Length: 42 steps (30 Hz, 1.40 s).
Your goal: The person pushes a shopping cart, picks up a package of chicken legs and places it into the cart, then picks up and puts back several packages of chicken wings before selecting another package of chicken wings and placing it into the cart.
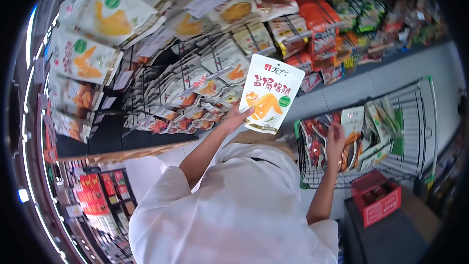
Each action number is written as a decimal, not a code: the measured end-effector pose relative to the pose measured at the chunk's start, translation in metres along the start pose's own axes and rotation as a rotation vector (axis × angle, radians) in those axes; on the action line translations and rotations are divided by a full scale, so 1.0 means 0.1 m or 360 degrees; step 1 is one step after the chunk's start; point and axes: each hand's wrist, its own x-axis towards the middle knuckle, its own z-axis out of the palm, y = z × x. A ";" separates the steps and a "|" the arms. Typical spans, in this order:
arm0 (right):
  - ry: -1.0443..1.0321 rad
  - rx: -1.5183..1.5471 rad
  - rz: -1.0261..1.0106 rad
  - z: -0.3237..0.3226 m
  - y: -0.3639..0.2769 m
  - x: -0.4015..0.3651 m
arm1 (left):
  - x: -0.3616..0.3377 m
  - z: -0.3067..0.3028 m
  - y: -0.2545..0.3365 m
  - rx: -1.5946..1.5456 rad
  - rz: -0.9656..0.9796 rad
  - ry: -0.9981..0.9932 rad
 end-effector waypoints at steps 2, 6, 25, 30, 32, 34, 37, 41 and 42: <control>-0.0226 -0.0028 -0.0160 0.25 0.09 -0.10 | -0.09 -0.16 0.00 -0.0140 0.0064 0.0084; -0.0674 -0.0277 -0.0395 0.66 -0.15 -0.15 | -0.30 -0.47 0.01 -0.0313 0.0152 0.0263; -0.1589 0.0124 -0.0199 2.74 -1.58 -0.35 | -1.02 -1.40 -0.18 -0.0996 0.0553 0.0406; -0.1541 0.0163 -0.0378 3.34 -1.94 -0.46 | -1.19 -1.76 -0.17 -0.0845 0.0623 0.0407; -0.1457 0.0176 -0.0420 3.53 -2.17 -0.47 | -1.22 -1.89 -0.19 -0.0816 0.0627 0.0408; -0.1351 0.0271 -0.0425 3.77 -2.41 -0.48 | -1.35 -1.98 -0.10 -0.0808 0.0679 0.0423; -0.1205 0.0367 -0.0418 4.04 -2.77 -0.47 | -1.37 -2.16 -0.13 -0.0515 0.0742 0.0486; -0.1119 0.0185 -0.0621 4.37 -3.22 -0.45 | -1.38 -2.33 -0.03 -0.0452 0.0643 0.0401; -0.1096 0.0075 -0.0698 4.41 -3.29 -0.41 | -1.43 -2.34 0.06 -0.0438 0.0645 0.0434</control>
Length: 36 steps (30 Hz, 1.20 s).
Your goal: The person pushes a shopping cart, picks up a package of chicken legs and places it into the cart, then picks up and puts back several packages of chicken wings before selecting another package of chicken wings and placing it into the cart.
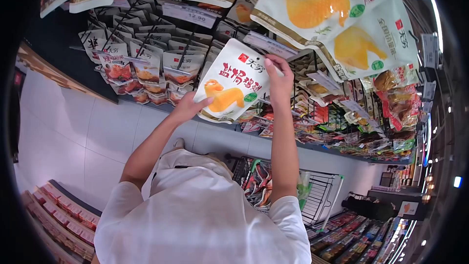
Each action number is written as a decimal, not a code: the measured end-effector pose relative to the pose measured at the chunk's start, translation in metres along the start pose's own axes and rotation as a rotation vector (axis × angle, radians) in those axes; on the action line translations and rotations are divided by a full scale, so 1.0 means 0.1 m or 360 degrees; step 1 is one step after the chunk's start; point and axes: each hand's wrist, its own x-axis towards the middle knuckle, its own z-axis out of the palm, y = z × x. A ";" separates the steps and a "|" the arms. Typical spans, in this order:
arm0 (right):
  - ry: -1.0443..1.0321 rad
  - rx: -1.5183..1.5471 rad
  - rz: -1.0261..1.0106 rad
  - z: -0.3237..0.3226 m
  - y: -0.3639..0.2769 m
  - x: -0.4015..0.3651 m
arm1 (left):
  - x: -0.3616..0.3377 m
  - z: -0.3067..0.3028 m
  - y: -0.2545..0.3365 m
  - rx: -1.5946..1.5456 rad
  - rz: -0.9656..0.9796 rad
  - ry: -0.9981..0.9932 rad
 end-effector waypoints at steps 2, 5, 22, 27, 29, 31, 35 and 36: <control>0.0090 -0.0061 0.0036 0.06 -0.06 0.11 | 0.05 0.01 0.01 -0.0063 0.0076 0.0019; 0.0050 -0.0135 -0.0141 0.07 -0.18 0.21 | 0.05 0.02 0.19 -0.0179 0.0374 -0.0038; 0.0035 -0.0472 -0.0452 0.11 -0.37 0.23 | 0.09 -0.08 0.32 -0.0154 0.0388 -0.0102; 0.0092 -0.0491 -0.0543 0.09 -0.32 0.27 | 0.15 -0.07 0.36 -0.0176 0.0371 -0.0119; 0.0075 -0.0516 -0.0517 0.05 -0.28 0.29 | 0.14 -0.08 0.37 -0.0148 0.0363 -0.0106; 0.0046 -0.0498 -0.0524 0.05 -0.26 0.30 | 0.10 -0.05 0.35 -0.0161 0.0352 -0.0099; 0.0154 -0.0442 -0.0526 0.12 -0.23 0.34 | 0.17 -0.05 0.30 -0.0152 0.0367 -0.0086; 0.0141 -0.0484 -0.0529 0.14 -0.25 0.36 | 0.17 -0.06 0.33 -0.0127 0.0366 -0.0074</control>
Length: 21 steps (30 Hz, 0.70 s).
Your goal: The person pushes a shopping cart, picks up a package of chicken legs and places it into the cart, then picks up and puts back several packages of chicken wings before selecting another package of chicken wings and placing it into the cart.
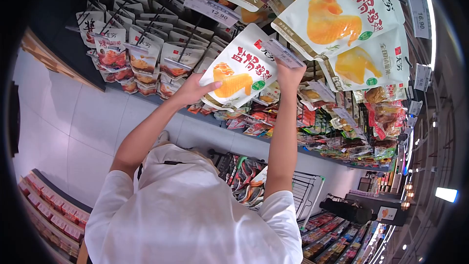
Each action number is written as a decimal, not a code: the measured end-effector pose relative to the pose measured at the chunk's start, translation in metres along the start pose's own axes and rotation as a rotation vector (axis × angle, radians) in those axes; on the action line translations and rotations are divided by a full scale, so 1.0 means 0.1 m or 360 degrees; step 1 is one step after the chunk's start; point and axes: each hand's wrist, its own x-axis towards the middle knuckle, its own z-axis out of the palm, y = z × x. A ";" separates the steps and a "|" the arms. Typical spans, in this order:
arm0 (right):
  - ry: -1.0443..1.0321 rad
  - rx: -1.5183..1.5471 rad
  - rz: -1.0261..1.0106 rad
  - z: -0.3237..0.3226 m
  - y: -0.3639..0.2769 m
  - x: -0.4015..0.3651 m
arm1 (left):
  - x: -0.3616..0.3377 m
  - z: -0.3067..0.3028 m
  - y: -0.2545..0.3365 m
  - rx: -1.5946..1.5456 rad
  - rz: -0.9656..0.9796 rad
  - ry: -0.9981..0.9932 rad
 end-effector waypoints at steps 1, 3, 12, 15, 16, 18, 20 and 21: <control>-0.0018 -0.0044 -0.0002 0.00 -0.01 0.00 | 0.00 -0.02 0.01 -0.0020 -0.0007 -0.0013; -0.0029 -0.0014 0.0004 -0.06 0.02 -0.04 | -0.01 -0.01 0.03 -0.0065 -0.0031 -0.0048; 0.0004 -0.0098 -0.0128 -0.10 0.00 -0.11 | -0.03 -0.08 -0.01 -0.0037 0.0022 -0.0083; 0.0018 -0.0010 -0.0096 -0.04 -0.03 -0.08 | 0.00 -0.09 0.02 -0.0025 0.0048 -0.0066; 0.0034 -0.0032 -0.0119 -0.04 -0.03 -0.09 | 0.00 -0.08 0.00 -0.0048 0.0057 -0.0067; 0.0030 -0.0035 -0.0121 -0.06 -0.03 -0.12 | -0.02 -0.09 -0.01 -0.0083 0.0060 -0.0068; 0.0041 -0.0026 -0.0191 -0.08 0.00 -0.13 | -0.05 -0.08 0.01 -0.0098 0.0056 -0.0076; 0.0052 -0.0018 -0.0258 -0.09 0.05 -0.12 | -0.05 -0.09 0.01 -0.0065 0.0064 -0.0092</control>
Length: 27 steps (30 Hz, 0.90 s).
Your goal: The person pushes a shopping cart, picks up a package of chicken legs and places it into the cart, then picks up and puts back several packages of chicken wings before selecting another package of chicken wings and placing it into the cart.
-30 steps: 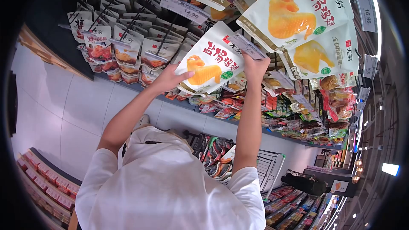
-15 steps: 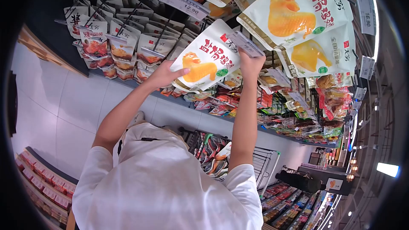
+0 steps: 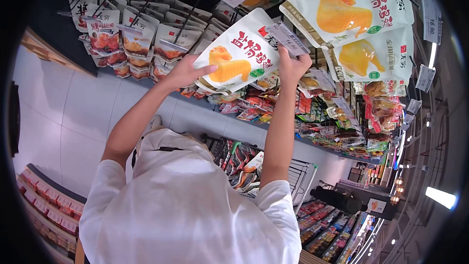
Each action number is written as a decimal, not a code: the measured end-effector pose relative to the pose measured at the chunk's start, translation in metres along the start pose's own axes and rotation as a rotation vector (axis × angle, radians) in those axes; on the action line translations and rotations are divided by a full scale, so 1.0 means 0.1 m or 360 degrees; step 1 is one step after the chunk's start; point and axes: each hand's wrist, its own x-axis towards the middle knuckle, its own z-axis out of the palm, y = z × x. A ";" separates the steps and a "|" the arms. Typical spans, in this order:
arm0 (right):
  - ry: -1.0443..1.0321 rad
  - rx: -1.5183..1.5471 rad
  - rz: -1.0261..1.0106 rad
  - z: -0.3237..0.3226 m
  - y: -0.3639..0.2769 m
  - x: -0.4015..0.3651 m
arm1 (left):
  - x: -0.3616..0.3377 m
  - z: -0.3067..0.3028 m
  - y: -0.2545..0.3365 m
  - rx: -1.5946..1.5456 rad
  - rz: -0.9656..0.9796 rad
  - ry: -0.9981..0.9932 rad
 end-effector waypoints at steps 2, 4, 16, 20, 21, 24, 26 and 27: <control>0.0049 -0.0040 -0.0160 -0.02 0.02 -0.02 | 0.02 0.00 -0.02 0.0067 0.0017 -0.0037; 0.0122 -0.0130 -0.0348 0.03 -0.06 0.00 | 0.02 0.03 0.03 0.0017 0.0009 -0.0007; 0.0134 -0.0340 -0.0355 0.00 -0.03 0.08 | 0.10 0.09 0.04 0.0015 -0.0050 0.0041; 0.0115 -0.0312 -0.0275 0.04 0.09 0.16 | 0.12 0.10 0.05 -0.0011 -0.0021 0.0075; 0.0103 -0.0279 -0.0241 0.07 0.10 0.18 | 0.13 0.08 0.04 -0.0021 -0.0014 0.0082; 0.0066 -0.0113 -0.0202 0.15 0.06 0.20 | 0.19 0.05 0.00 -0.0011 0.0010 0.0097; -0.0049 -0.0073 -0.0256 0.13 0.20 0.29 | 0.25 0.02 0.03 0.0039 0.0030 0.0101; -0.0089 0.0153 -0.0188 0.14 0.26 0.32 | 0.27 0.00 0.03 0.0096 -0.0001 0.0148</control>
